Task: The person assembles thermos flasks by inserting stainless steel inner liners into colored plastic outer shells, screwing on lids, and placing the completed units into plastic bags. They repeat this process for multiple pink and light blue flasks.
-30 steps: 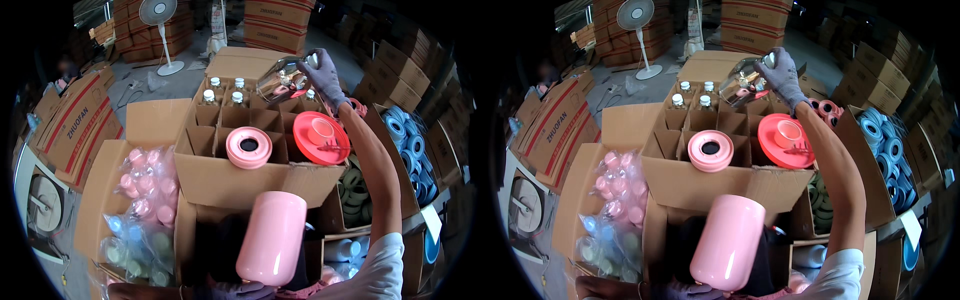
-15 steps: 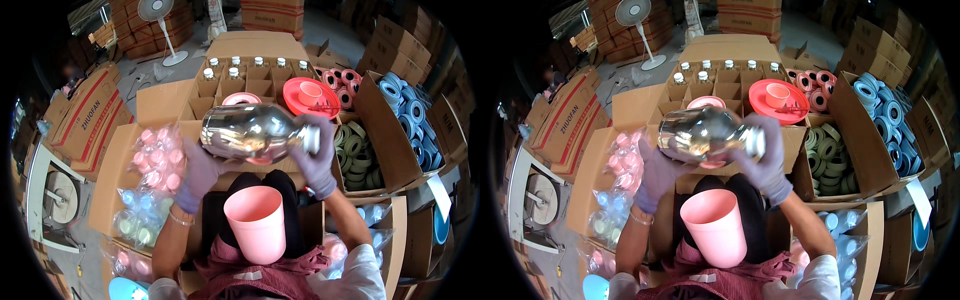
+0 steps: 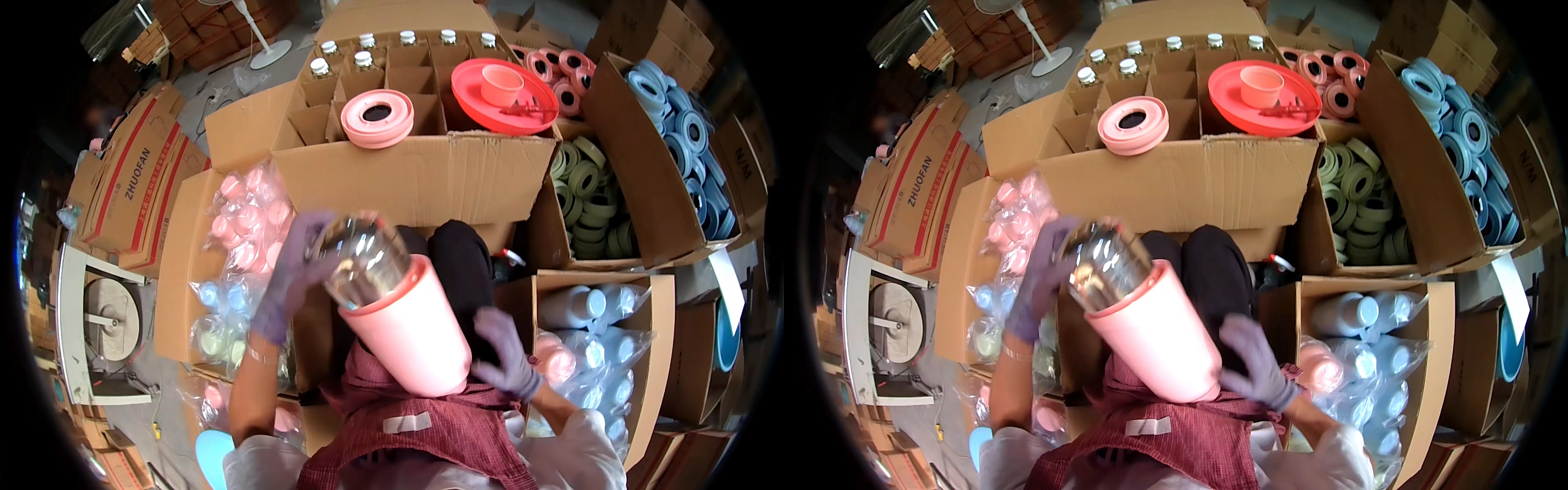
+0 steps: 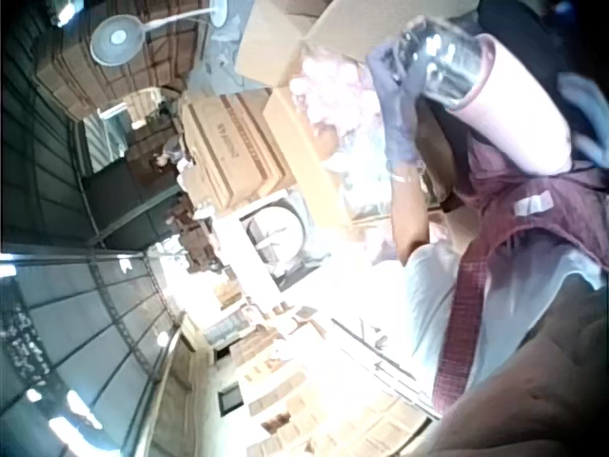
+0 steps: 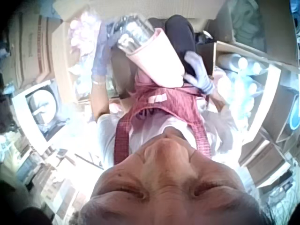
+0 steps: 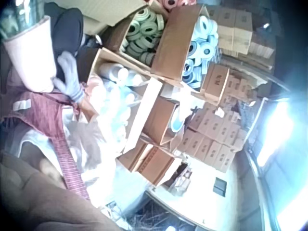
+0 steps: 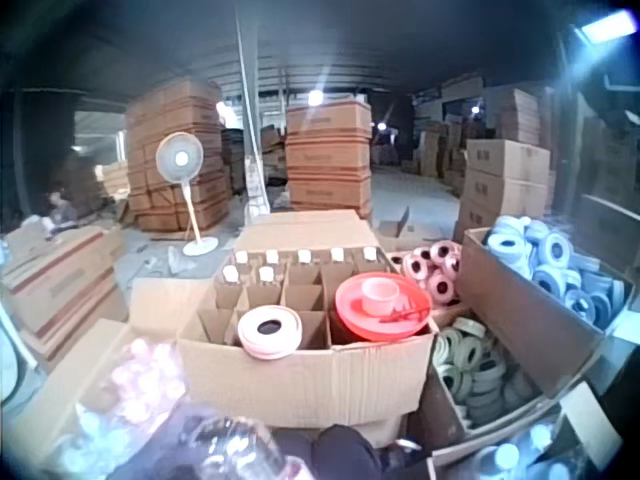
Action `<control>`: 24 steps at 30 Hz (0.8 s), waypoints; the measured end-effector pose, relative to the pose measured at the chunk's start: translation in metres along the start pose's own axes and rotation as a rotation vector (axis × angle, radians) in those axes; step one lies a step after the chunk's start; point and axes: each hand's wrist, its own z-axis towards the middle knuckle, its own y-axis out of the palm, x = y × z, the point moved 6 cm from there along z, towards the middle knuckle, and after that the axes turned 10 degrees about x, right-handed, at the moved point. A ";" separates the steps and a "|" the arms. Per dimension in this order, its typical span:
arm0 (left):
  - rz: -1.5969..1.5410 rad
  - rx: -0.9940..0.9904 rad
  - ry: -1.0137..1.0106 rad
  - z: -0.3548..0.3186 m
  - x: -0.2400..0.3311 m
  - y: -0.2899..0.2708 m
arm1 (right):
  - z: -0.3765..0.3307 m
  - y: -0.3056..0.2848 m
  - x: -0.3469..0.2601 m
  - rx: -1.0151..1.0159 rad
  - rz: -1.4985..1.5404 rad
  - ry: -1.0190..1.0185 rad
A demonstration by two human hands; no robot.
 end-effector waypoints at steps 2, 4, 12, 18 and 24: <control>0.047 0.111 -0.070 -0.052 -0.025 -0.010 | -0.047 0.014 -0.015 -0.142 0.043 -0.088; 0.166 0.091 -0.047 -0.093 -0.059 -0.015 | -0.066 0.035 -0.026 -0.125 -0.003 -0.190; 0.205 -0.033 -0.128 -0.104 -0.120 -0.006 | 0.105 0.012 -0.060 -0.143 0.409 -0.269; 0.198 -0.103 -0.197 -0.068 -0.147 -0.002 | 0.154 0.008 -0.080 -0.255 0.423 -0.271; 0.212 -0.081 -0.250 -0.047 -0.195 0.014 | 0.169 -0.010 -0.074 -0.127 0.349 -0.170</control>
